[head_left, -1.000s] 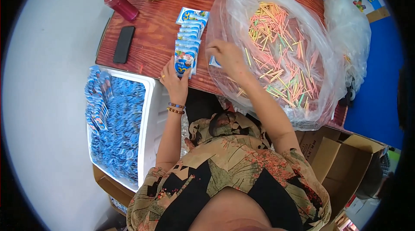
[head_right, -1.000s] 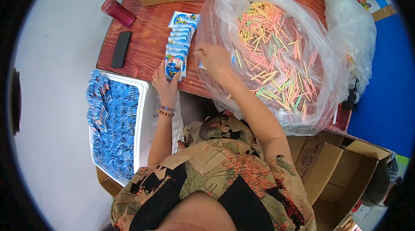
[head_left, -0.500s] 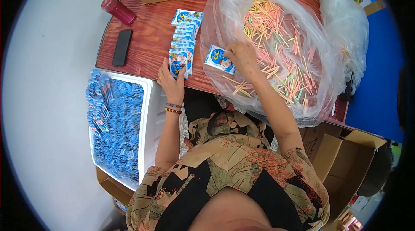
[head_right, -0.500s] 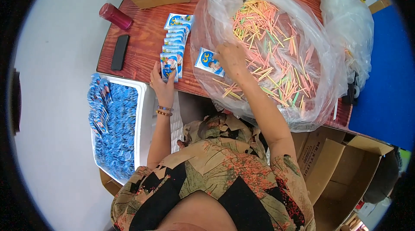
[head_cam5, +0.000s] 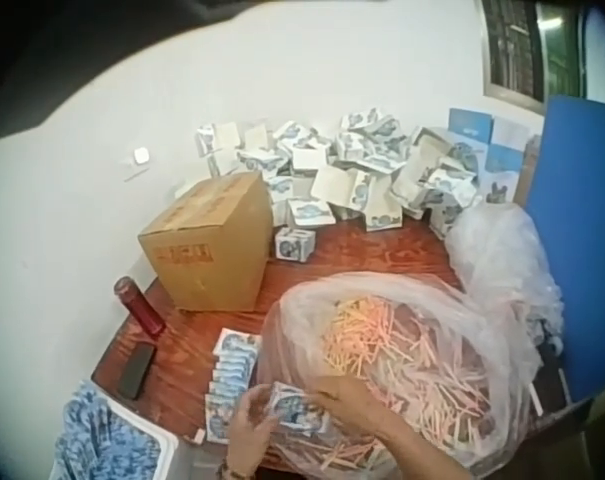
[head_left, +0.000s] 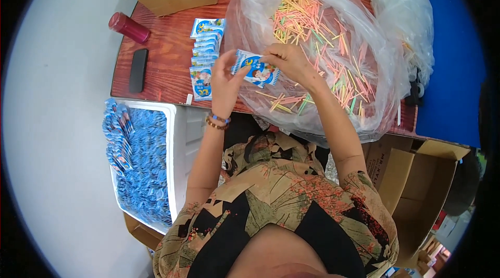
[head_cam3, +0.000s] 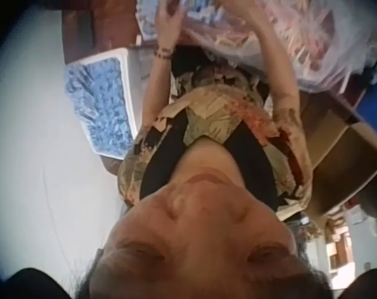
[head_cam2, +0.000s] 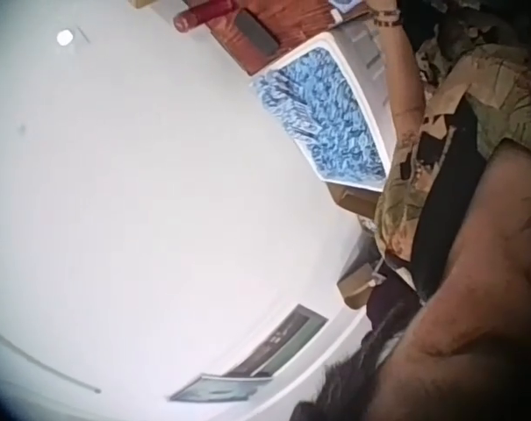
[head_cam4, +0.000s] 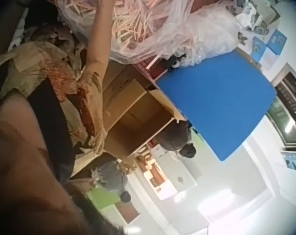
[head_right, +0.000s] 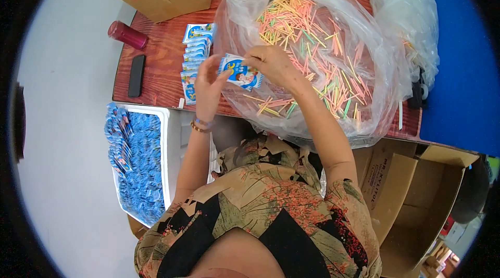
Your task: Sort and pack colored plastic sticks into small blue plastic bags.
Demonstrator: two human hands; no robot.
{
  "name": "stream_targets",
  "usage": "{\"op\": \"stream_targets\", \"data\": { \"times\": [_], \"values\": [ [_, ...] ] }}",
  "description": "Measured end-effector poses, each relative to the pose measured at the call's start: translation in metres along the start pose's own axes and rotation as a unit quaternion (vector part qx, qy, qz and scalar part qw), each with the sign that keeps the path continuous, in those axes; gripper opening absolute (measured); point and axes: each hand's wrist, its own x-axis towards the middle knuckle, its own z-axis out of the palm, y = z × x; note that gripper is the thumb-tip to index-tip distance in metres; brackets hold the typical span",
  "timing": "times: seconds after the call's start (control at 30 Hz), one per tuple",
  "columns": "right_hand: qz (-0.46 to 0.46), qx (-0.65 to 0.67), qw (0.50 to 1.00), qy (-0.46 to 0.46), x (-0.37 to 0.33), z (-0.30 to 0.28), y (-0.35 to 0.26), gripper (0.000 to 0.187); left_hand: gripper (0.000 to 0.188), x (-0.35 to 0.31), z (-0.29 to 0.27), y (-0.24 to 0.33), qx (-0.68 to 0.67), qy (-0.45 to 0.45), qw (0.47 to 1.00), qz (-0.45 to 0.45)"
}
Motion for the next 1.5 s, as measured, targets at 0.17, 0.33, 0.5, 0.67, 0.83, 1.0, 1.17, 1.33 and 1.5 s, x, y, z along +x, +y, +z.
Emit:
{"op": "stream_targets", "data": {
  "times": [0.17, 0.33, 0.5, 0.67, 0.83, 1.0, 1.17, 1.33, 1.5],
  "values": [
    [0.047, 0.282, 0.957, 0.056, -0.026, 0.002, 0.024, 0.007, 0.008, 0.001, 0.033, 0.020, -0.325, -0.042, 0.924, -0.199],
    [0.101, 0.339, 0.928, 0.118, -0.048, 0.009, 0.024, 0.010, 0.011, -0.015, 0.041, 0.009, -0.367, -0.064, 0.905, -0.204],
    [0.119, 0.349, 0.917, 0.153, -0.051, 0.017, 0.028, 0.011, 0.012, -0.019, 0.042, 0.009, -0.361, -0.056, 0.905, -0.219],
    [0.139, 0.306, 0.925, 0.179, -0.055, 0.018, 0.021, 0.013, 0.012, -0.026, 0.051, 0.009, -0.380, -0.004, 0.898, -0.221],
    [0.112, 0.252, 0.946, 0.172, -0.058, 0.018, 0.028, 0.011, 0.011, -0.029, 0.053, 0.011, -0.400, 0.010, 0.888, -0.225],
    [0.112, 0.323, 0.927, 0.156, -0.057, 0.027, 0.027, 0.011, 0.011, -0.031, 0.051, 0.012, -0.400, 0.004, 0.891, -0.216],
    [0.096, 0.303, 0.931, 0.178, -0.058, 0.029, 0.028, 0.012, 0.010, -0.033, 0.053, 0.006, -0.389, 0.021, 0.897, -0.207],
    [0.120, 0.275, 0.939, 0.168, -0.059, 0.029, 0.026, 0.021, 0.012, -0.037, 0.056, 0.003, -0.404, 0.051, 0.887, -0.217],
    [0.091, 0.356, 0.913, 0.179, -0.069, 0.002, 0.025, 0.017, 0.015, -0.034, 0.051, 0.010, -0.466, 0.034, 0.845, -0.261]
  ]
}}
